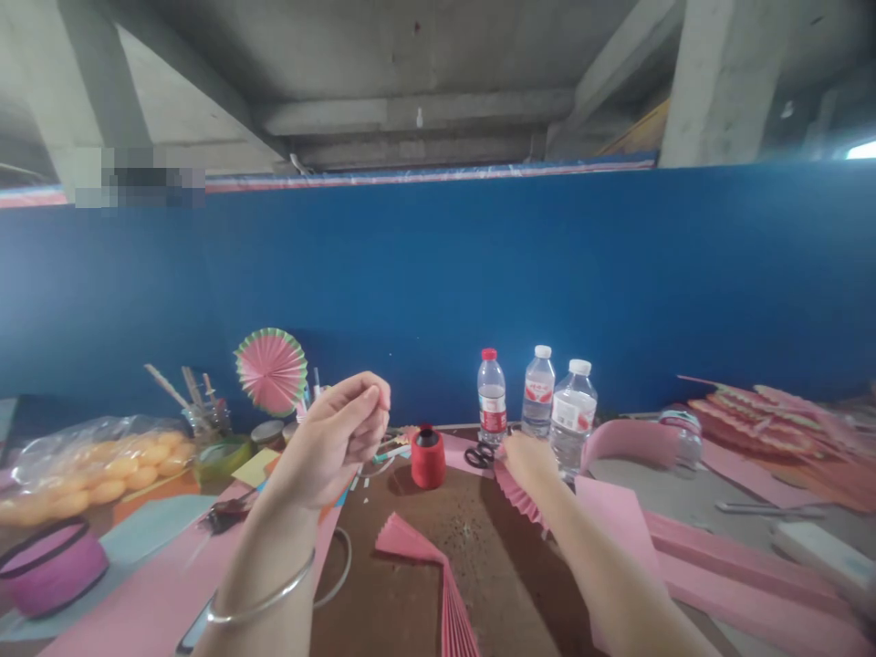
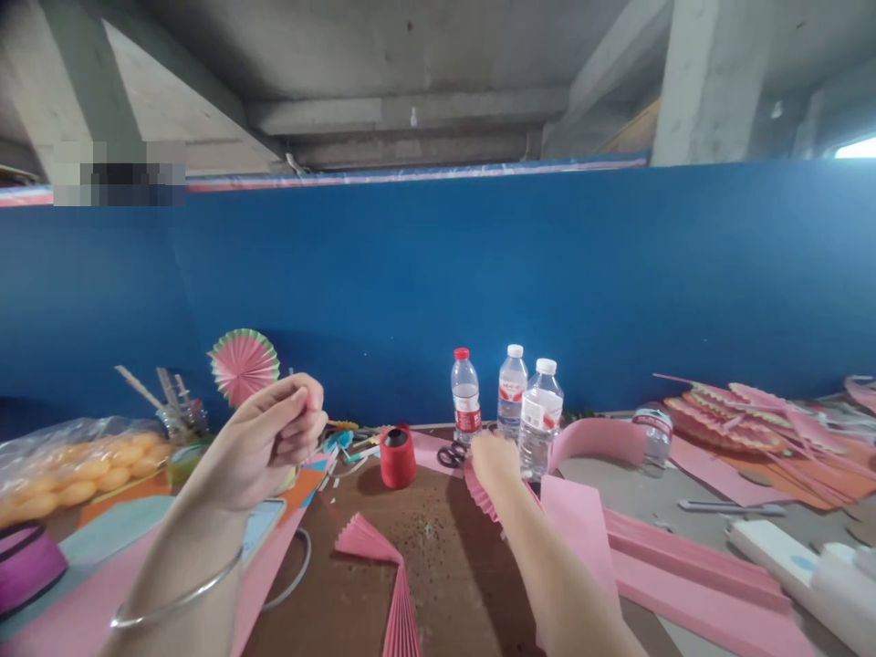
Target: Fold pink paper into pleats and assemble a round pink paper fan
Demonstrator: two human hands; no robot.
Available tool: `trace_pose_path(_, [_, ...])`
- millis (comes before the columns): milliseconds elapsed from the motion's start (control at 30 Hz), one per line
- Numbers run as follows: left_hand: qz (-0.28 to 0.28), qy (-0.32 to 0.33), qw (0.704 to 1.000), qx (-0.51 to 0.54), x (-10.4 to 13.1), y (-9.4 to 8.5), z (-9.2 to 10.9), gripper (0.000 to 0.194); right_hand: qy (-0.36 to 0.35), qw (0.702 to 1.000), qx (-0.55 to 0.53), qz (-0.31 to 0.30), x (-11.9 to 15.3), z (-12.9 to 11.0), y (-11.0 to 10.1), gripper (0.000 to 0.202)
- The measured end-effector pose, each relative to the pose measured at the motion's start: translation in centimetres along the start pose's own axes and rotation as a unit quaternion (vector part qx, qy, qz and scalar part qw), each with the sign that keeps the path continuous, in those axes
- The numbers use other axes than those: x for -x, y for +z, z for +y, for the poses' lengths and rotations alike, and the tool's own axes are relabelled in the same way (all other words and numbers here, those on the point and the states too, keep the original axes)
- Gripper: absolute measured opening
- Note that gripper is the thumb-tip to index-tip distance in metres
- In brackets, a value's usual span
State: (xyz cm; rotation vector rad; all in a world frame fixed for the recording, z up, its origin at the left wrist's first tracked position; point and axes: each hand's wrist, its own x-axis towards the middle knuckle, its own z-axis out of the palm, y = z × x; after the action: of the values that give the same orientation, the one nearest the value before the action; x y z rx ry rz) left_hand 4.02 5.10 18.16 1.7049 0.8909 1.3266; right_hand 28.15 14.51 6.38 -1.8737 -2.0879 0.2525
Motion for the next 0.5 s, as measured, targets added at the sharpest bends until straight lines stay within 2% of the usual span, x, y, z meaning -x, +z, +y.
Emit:
trace_pose_path(67, [0.007,-0.002,0.991,-0.133,-0.1,0.0,-0.3,0.022,-0.040,0.997,-0.065,0.033,0.5,-2.3,-0.6,0.023])
trace_pose_path(133, [-0.004,0.006,0.961,-0.275,-0.4,0.1,-0.8,0.024,-0.087,0.985,-0.138,0.046,1.5,-5.0,-1.4,0.034])
trace_pose_path(167, [-0.016,0.013,0.945,-0.325,-0.6,0.3,-1.1,0.025,-0.125,0.971,-0.199,0.049,2.2,-6.3,-1.8,0.037])
trace_pose_path(200, [-0.031,0.021,0.933,-0.358,-0.7,0.5,-1.3,0.025,-0.172,0.916,-0.360,0.030,2.9,-7.7,-2.1,0.038])
trace_pose_path(233, [-0.041,0.026,0.925,-0.376,-0.8,0.7,-1.4,0.025,-0.188,0.856,-0.482,-0.005,3.7,-8.8,-2.3,0.038])
trace_pose_path(267, [-0.046,0.031,0.920,-0.388,-0.8,1.0,-1.5,0.025,-0.186,0.812,-0.551,-0.046,4.5,-9.7,-2.4,0.037])
trace_pose_path(300, [-0.047,0.034,0.916,-0.396,-0.7,1.2,-1.6,0.025,-0.174,0.790,-0.582,-0.083,5.1,-10.4,-2.5,0.036])
trace_pose_path(333, [-0.048,0.035,0.914,-0.402,-0.7,1.5,-1.6,0.025,-0.148,0.781,-0.597,-0.110,5.6,-10.8,-2.7,0.035])
trace_pose_path(400, [-0.055,0.030,0.913,-0.403,-0.5,1.6,-1.5,0.025,-0.116,0.788,-0.590,-0.132,6.1,-10.6,-3.1,0.034])
trace_pose_path(467, [-0.069,0.021,0.915,-0.396,-0.2,1.3,-1.2,0.024,-0.114,0.792,-0.591,-0.104,6.0,-9.4,-4.1,0.035])
trace_pose_path(500, [-0.074,0.016,0.917,-0.391,-0.1,1.0,-1.0,0.024,-0.125,0.780,-0.608,-0.073,5.9,-8.5,-4.8,0.035])
